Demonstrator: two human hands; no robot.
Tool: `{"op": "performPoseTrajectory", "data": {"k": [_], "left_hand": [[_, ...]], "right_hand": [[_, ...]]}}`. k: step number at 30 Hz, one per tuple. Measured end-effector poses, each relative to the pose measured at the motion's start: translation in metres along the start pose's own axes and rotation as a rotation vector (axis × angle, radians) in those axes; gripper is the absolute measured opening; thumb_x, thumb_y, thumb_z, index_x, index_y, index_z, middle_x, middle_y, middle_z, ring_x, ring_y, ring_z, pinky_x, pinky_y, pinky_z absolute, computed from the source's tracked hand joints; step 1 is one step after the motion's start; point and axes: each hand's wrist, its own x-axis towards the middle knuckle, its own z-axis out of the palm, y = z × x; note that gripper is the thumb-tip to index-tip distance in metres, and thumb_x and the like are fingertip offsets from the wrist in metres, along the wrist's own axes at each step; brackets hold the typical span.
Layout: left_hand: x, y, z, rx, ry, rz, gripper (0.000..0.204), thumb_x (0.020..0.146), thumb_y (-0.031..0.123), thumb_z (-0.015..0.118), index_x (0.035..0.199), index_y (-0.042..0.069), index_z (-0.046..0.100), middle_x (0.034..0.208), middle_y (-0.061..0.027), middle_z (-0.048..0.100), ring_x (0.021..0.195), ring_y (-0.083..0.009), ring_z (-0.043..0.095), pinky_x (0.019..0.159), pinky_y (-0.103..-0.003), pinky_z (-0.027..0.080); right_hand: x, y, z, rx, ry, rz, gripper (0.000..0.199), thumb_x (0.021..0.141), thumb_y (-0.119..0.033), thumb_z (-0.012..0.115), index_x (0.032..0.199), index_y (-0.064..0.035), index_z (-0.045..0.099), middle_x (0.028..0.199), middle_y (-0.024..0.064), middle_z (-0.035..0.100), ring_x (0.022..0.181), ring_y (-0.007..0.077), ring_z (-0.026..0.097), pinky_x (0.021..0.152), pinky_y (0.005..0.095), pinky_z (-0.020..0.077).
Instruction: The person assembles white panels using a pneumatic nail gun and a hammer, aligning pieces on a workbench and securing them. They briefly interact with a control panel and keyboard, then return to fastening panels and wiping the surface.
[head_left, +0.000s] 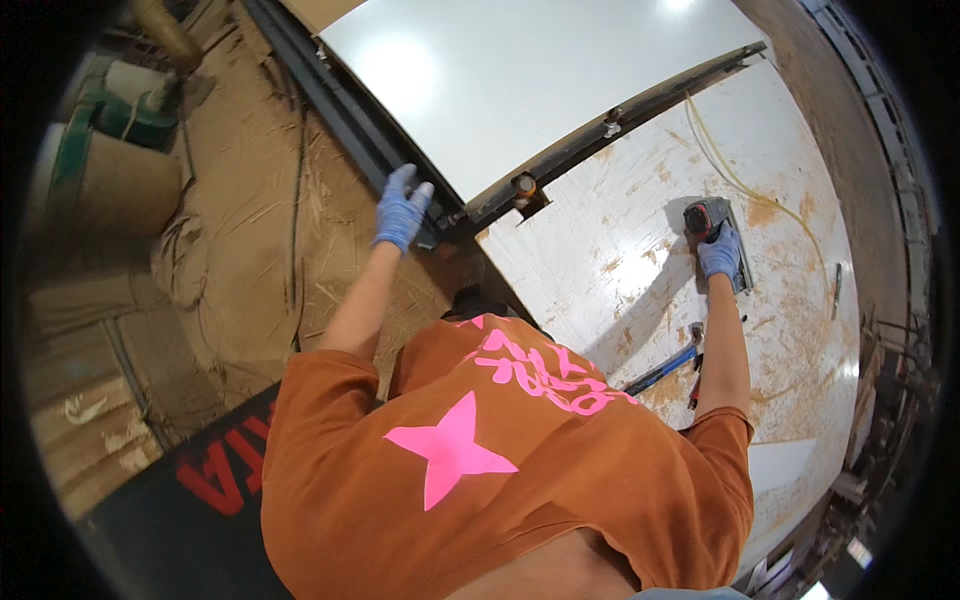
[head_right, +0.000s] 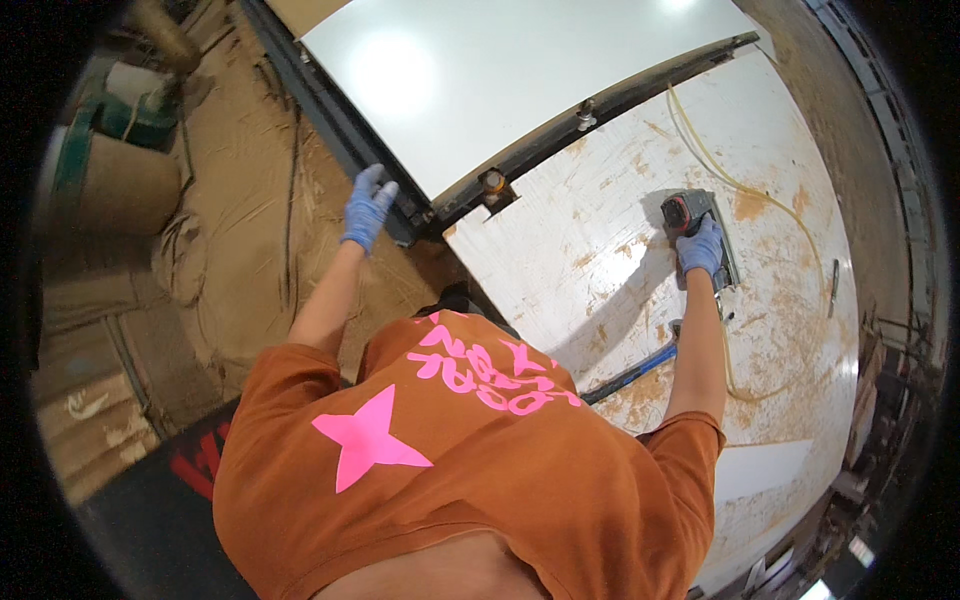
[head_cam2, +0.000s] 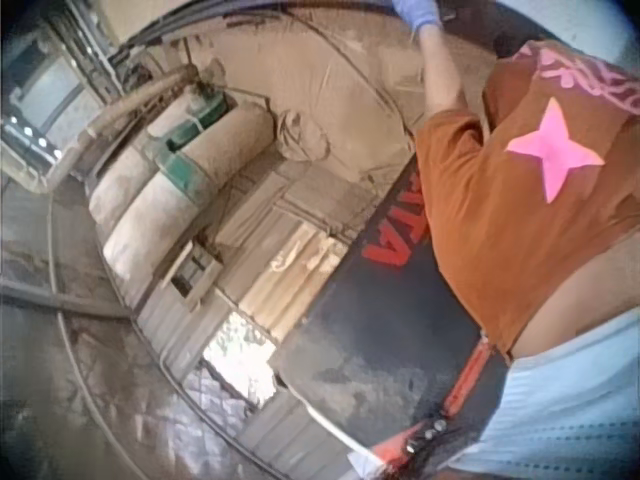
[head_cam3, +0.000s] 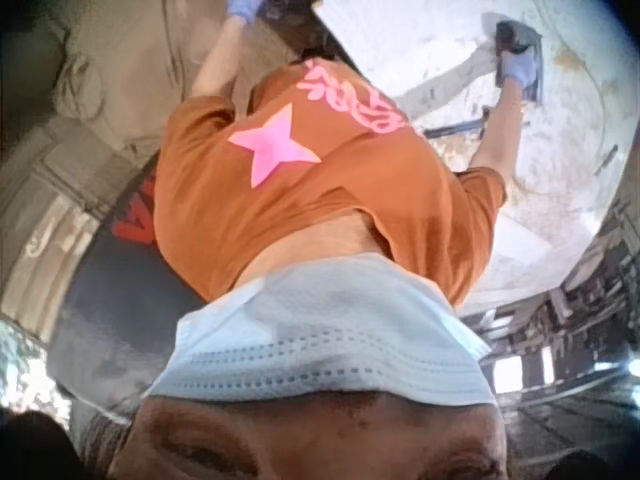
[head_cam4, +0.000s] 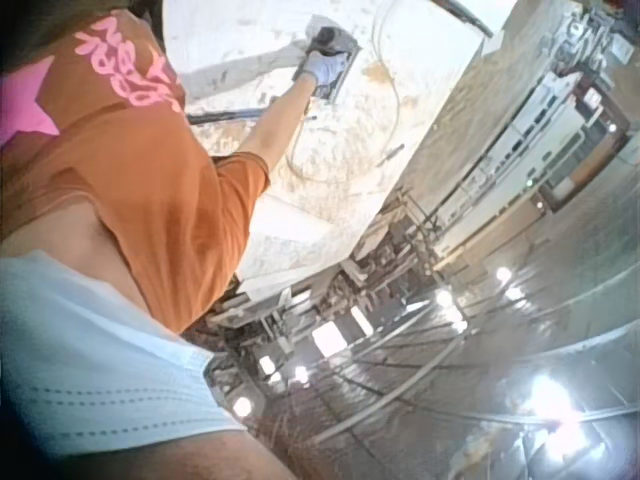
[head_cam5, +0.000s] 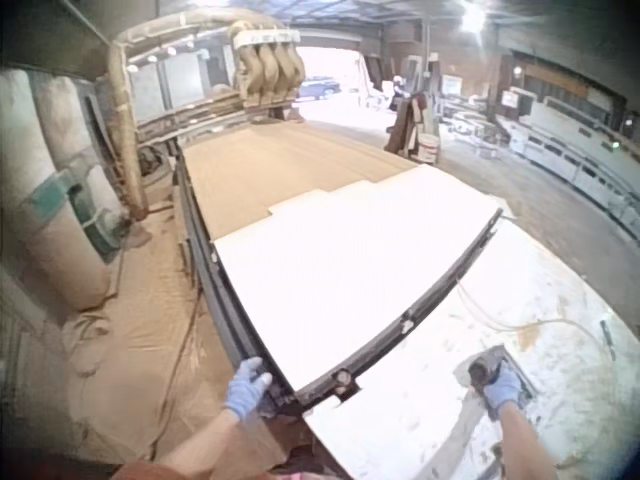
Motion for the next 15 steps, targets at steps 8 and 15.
{"op": "performPoseTrajectory", "data": {"k": [8, 15], "left_hand": [[0.197, -0.025, -0.059, 0.373, 0.212, 0.252, 0.060, 0.083, 0.035, 0.069, 0.132, 0.006, 0.050, 0.136, -0.0198, 0.048, 0.127, -0.0333, 0.044, 0.108, -0.039, 0.034], [0.347, -0.033, -0.092, 0.669, 0.295, 0.256, 0.068, 0.081, 0.053, 0.062, 0.135, 0.014, 0.048, 0.145, -0.0186, 0.037, 0.135, -0.0344, 0.032, 0.110, -0.044, 0.031]], "right_hand": [[-0.033, -0.044, -0.112, 1.006, -0.258, 0.180, 0.026, 0.076, -0.012, 0.072, 0.100, -0.0038, 0.066, 0.087, 0.0026, 0.066, 0.067, 0.0107, 0.060, 0.056, 0.0268, 0.0520], [-0.095, -0.195, -0.157, 1.250, -0.468, 0.089, 0.036, 0.076, -0.013, 0.073, 0.109, -0.0029, 0.063, 0.094, 0.0047, 0.065, 0.073, 0.0134, 0.062, 0.063, 0.0291, 0.0554]]}}
